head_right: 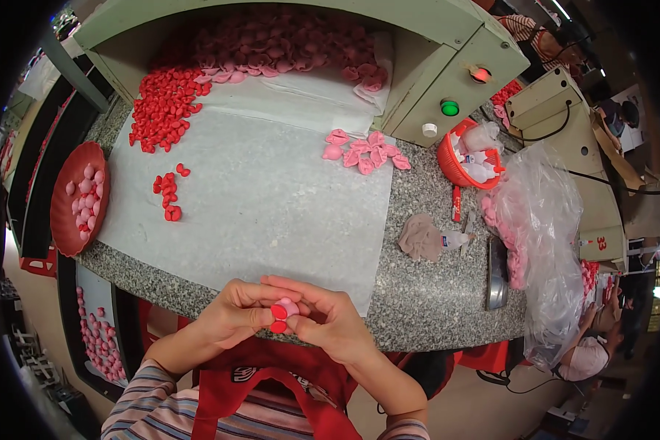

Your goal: Gluing small pink plastic components onto larger pink plastic bases at an assembly workbench.

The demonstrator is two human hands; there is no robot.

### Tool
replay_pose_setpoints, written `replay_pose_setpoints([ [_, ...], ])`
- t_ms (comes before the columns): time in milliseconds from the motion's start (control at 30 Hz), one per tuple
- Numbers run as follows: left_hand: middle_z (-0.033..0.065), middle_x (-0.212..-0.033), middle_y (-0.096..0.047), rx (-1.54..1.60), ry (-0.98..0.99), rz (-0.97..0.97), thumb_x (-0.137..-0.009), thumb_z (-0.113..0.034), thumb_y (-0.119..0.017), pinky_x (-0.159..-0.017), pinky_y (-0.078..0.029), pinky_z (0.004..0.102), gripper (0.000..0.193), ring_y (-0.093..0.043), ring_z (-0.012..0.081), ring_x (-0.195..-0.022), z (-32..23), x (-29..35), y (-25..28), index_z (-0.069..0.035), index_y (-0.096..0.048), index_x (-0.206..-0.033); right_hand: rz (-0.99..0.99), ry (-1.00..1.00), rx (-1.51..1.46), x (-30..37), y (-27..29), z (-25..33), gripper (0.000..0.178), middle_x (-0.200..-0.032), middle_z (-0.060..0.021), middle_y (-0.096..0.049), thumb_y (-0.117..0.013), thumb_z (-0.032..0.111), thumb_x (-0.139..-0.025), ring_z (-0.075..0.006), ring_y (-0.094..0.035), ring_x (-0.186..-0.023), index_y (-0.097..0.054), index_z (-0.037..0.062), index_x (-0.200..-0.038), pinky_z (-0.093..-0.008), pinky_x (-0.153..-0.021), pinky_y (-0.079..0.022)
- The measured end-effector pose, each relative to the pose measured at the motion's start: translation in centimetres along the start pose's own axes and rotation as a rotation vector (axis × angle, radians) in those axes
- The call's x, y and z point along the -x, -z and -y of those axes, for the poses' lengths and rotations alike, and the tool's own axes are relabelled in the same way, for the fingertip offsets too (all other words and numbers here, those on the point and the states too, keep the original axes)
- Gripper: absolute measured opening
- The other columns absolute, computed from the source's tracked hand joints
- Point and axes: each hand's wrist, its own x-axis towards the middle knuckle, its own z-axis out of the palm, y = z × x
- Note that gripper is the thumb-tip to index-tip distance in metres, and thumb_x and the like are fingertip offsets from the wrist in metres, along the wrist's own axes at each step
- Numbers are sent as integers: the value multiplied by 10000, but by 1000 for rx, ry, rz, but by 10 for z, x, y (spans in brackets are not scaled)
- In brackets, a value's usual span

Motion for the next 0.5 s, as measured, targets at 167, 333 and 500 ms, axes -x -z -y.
replay_pose_setpoints([
  [167,178,-1120,-550,-12,9,0,-834,13,-528,-839,-475,314,341,-553,231,-1024,-7,0,-2,39,-498,-1172,30,-11,-56,-4,2,1,521,-1260,-158,-458,-550,-37,-748,-169,-531,-1034,-407,-55,-1249,-270,-869,-441],
  [333,193,-1105,-553,111,86,47,-818,-75,-595,-840,-479,358,318,-564,246,-1008,-14,1,-1,31,-528,-1109,124,62,-126,-3,7,-3,501,-1204,-105,-476,-612,39,-789,-164,-484,-1067,-434,7,-1257,-292,-875,-426],
  [500,143,-1042,-576,235,115,23,-820,-53,-581,-797,-508,326,338,-576,214,-972,-6,3,9,8,-471,-1134,192,365,331,-10,16,-9,540,-1331,-150,-357,-698,158,-736,-239,-357,-1221,-490,80,-1228,-352,-980,-321],
])
